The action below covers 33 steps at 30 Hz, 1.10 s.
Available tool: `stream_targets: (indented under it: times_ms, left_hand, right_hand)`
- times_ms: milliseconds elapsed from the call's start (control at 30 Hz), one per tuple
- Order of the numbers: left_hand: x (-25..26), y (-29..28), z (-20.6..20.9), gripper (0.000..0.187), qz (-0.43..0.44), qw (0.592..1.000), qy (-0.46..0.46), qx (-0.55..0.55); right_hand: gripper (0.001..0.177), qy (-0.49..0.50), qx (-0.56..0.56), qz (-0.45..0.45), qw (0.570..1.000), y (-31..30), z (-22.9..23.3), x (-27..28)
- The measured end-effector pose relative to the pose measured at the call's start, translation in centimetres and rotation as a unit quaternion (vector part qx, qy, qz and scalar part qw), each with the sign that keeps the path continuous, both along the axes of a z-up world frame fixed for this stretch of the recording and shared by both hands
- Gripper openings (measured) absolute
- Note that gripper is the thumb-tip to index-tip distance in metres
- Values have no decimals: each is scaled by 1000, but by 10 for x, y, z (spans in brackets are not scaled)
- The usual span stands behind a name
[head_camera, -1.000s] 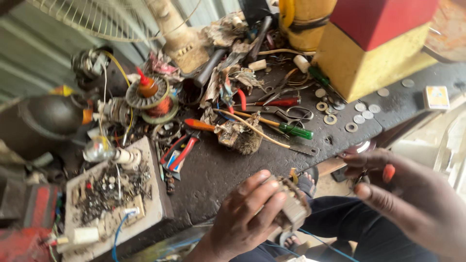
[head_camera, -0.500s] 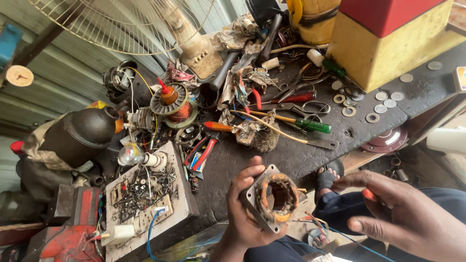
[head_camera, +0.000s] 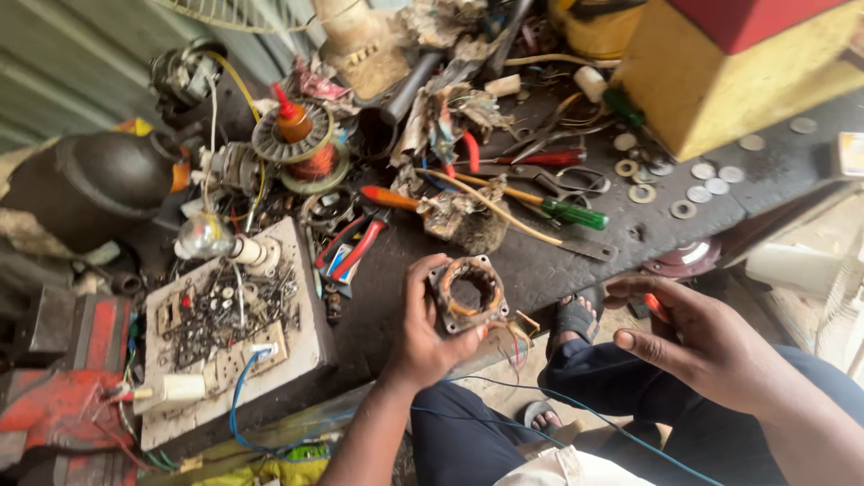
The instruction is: The person works on a small cylindrical electrical component, using a screwdriver to adjust internal wires and connections. They manipulate the wires with their hands and the tool, occasionally placing the component on the workbench.
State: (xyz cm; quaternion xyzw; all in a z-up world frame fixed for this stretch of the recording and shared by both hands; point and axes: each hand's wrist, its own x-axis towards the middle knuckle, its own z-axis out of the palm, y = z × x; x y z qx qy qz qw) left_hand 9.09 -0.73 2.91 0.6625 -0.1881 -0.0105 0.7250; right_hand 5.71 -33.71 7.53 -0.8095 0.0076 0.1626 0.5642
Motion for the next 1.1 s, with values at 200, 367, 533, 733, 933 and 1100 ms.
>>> stream_targets:
  times_ms: [200,367,533,733,933,1100]
  left_hand:
    - [17,11,2,84,20,994,-34,106]
    - [27,22,14,86,80,961,-82,250]
    - [25,35,18,91,123,919,-132,350]
    - [19,36,9,92,148,909,-175,348]
    - [19,39,4,92,156,916,-168,330]
    - [19,39,5,93,164,918,-174,315]
  right_hand:
    - [50,5,-162,42,986,13,4,12]
    - [51,-93,-164,84,978,39,5,19]
    - [48,-148,-163,128,967,57,3,25]
    - [32,-201,-293,126,926,83,-17,18]
    - [33,-262,-320,89,906,107,-35,19]
    - [24,-291,-343,73,890,119,-39,23]
